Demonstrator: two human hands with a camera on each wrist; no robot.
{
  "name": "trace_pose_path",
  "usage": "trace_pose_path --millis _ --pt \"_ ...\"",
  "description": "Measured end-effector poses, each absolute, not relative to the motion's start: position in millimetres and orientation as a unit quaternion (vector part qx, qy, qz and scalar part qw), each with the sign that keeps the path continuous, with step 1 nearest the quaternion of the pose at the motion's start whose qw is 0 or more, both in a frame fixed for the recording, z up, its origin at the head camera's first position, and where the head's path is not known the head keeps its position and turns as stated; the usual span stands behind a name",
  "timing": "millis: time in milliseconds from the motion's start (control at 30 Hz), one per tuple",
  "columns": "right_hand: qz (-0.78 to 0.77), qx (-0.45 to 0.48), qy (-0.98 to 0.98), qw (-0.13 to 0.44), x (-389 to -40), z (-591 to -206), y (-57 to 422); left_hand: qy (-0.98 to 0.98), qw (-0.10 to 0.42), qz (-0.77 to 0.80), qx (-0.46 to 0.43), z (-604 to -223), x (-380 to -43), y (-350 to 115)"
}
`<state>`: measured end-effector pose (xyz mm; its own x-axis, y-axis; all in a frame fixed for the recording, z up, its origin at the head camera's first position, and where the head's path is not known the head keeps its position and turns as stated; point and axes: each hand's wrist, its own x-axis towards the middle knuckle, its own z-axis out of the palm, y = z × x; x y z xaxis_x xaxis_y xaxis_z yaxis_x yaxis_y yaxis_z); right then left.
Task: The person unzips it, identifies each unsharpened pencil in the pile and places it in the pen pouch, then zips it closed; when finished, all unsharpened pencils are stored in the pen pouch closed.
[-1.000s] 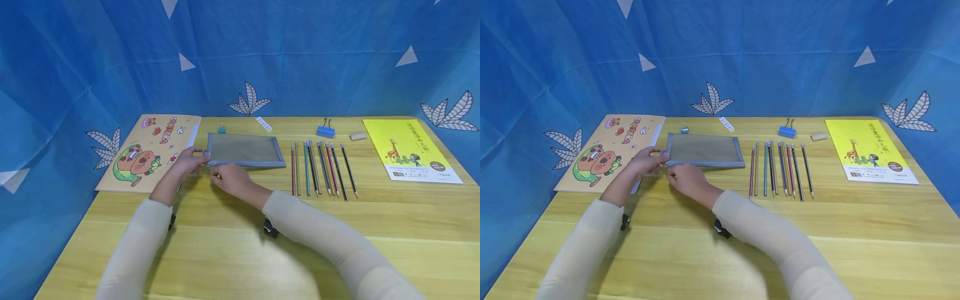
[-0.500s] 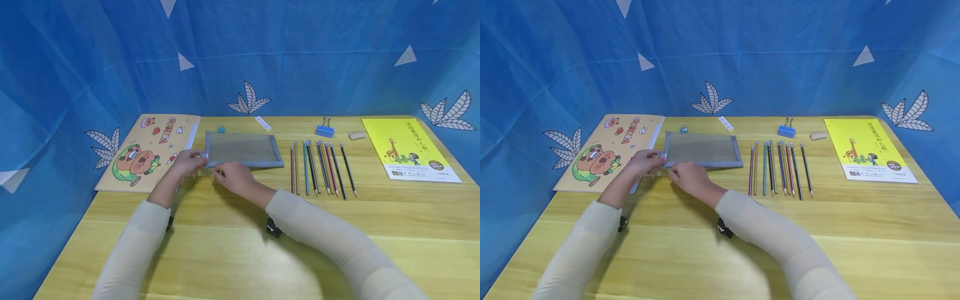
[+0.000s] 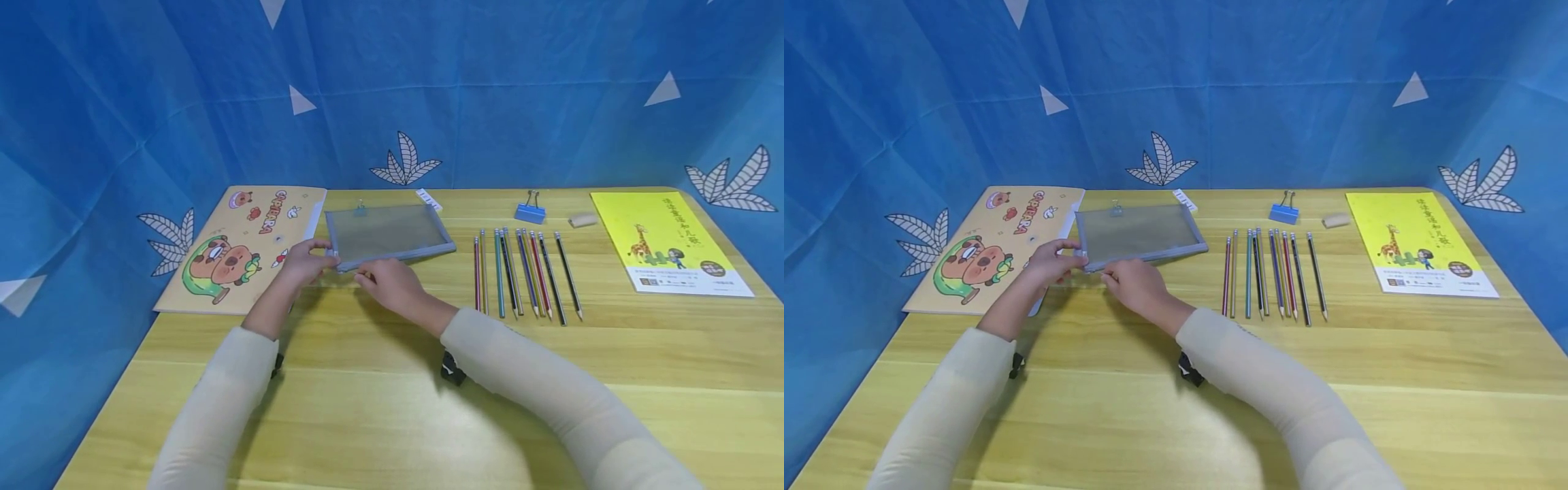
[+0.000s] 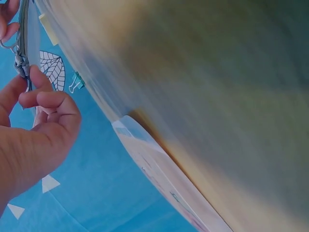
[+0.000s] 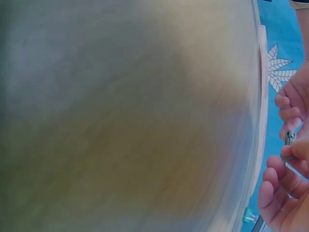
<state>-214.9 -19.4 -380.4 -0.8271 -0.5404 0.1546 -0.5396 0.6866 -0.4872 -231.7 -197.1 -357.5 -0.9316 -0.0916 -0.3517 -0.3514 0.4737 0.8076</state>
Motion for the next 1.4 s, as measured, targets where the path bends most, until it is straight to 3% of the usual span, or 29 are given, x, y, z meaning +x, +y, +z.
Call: trace_pose_path --millis 867,1400 --pt "-0.295 -0.237 0.922 0.077 -218 -387 12 0.868 0.192 0.445 -0.109 -360 -229 -200" --pt "-0.3 -0.235 0.922 0.071 -219 -383 47 0.861 0.214 0.444 -0.126 -356 -232 -220"
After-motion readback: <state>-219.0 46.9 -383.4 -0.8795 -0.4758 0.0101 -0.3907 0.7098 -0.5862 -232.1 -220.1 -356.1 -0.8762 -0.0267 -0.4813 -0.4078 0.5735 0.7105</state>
